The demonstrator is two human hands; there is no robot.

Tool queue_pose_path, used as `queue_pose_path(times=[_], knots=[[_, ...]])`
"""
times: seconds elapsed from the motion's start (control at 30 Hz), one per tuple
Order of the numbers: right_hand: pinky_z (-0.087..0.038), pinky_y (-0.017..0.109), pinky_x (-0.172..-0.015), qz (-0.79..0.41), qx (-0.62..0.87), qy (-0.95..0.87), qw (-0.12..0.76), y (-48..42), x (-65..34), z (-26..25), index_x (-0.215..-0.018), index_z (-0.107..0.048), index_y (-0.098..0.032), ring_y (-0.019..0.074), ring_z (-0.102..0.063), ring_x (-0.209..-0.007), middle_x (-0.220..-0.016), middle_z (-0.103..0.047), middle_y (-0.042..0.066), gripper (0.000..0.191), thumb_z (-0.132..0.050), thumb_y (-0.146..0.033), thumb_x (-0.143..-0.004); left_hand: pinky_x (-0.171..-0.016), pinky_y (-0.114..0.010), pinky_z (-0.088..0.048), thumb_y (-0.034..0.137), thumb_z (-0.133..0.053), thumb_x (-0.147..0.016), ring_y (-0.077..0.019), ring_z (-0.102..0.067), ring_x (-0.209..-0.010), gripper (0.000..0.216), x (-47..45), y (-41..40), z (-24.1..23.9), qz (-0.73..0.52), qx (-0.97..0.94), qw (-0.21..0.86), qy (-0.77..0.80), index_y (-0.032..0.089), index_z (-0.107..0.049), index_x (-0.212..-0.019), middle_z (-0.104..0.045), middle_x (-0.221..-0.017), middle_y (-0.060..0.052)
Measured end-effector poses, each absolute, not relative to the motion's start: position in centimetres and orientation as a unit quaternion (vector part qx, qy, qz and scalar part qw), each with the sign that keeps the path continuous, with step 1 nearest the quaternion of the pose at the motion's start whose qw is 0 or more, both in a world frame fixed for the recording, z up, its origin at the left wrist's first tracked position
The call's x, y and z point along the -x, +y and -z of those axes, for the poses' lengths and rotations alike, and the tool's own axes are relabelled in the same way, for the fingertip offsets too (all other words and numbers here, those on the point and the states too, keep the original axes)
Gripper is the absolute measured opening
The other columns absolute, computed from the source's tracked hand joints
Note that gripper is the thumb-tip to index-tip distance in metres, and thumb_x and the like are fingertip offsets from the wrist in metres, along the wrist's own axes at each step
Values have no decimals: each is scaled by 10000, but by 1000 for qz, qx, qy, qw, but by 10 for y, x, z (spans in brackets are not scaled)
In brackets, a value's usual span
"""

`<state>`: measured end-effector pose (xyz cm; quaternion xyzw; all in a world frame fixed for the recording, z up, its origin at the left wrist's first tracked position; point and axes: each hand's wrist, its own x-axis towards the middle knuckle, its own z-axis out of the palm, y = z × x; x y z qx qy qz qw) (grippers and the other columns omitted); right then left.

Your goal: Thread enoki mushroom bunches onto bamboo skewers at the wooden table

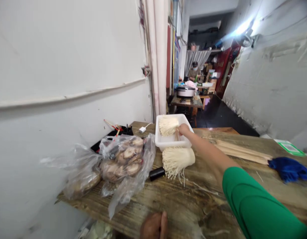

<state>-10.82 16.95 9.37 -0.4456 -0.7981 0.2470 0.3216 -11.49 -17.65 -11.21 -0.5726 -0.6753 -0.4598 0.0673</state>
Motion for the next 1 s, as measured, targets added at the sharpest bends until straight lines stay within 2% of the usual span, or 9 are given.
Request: queue_pose_path(times=[0.13,0.2,0.27,0.37,0.43,0.63,0.73,0.9,1.0], knots=[[-473,385,-830,-145,474,-817,294,165,55,-99,-1011,-609,-134,176,-600,-913,-1009,-633,57,257,-521,-357,-919,-474,-209,-328,199,-404,-918,-80,-446,-419,415,116,-185,92,459,576,47,-674,174,-458,-508,-454,-454,24],[-424,357,-856,-107,473,-832,269,150,12,-89,-1057,-605,-138,176,-580,-950,-1034,-634,60,274,-421,-314,-956,-469,-215,-306,209,-417,-915,-76,-410,-410,416,118,-186,85,465,579,31,-669,177,-432,-501,-408,-448,39],[-393,306,-821,-85,469,-851,219,126,-36,-72,-984,-639,-126,181,-579,-920,-972,-654,65,315,-371,-289,-957,-475,-215,-301,203,-430,-910,-72,-398,-417,408,120,-187,82,476,583,14,-658,177,-419,-503,-389,-461,46],[-383,256,-720,-85,451,-881,112,81,-92,-40,-805,-672,-135,174,-591,-797,-816,-672,58,277,-474,-307,-895,-483,-220,-290,191,-454,-897,-70,-384,-426,399,122,-189,83,475,589,4,-653,176,-407,-501,-373,-470,51],[-387,243,-709,-90,440,-891,58,54,-109,-20,-820,-676,-141,171,-593,-794,-824,-676,69,230,-525,-308,-865,-490,-227,-284,200,-459,-894,-73,-378,-431,404,123,-189,84,468,588,3,-660,177,-400,-494,-368,-468,50],[-442,292,-742,-104,399,-911,-25,-40,-96,-2,-872,-666,-129,236,-604,-874,-964,-649,136,493,-543,-599,-791,-523,-240,-296,295,-434,-899,-89,-391,-451,445,125,-188,90,445,567,-14,-693,182,-407,-470,-386,-455,38],[-458,321,-814,-101,374,-921,-52,-89,-96,-2,-958,-657,-94,266,-591,-959,-1030,-635,157,460,-716,-454,-678,-521,-241,-292,337,-406,-904,-92,-392,-454,472,125,-186,92,426,567,-15,-705,185,-395,-457,-387,-456,33],[-494,371,-812,-104,421,-899,-61,-112,-106,11,-973,-625,-108,182,-613,-905,-991,-647,85,191,-574,-267,-881,-487,-238,-278,362,-396,-911,-95,-373,-430,500,126,-183,91,417,576,12,-703,190,-390,-441,-375,-432,35],[-509,358,-794,-140,440,-886,-40,-92,-116,11,-920,-630,-127,157,-619,-863,-955,-650,53,177,-573,-293,-895,-532,-225,-363,363,-356,-934,-113,-485,-493,481,122,-185,83,402,609,-5,-684,181,-530,-524,-520,-494,6]])
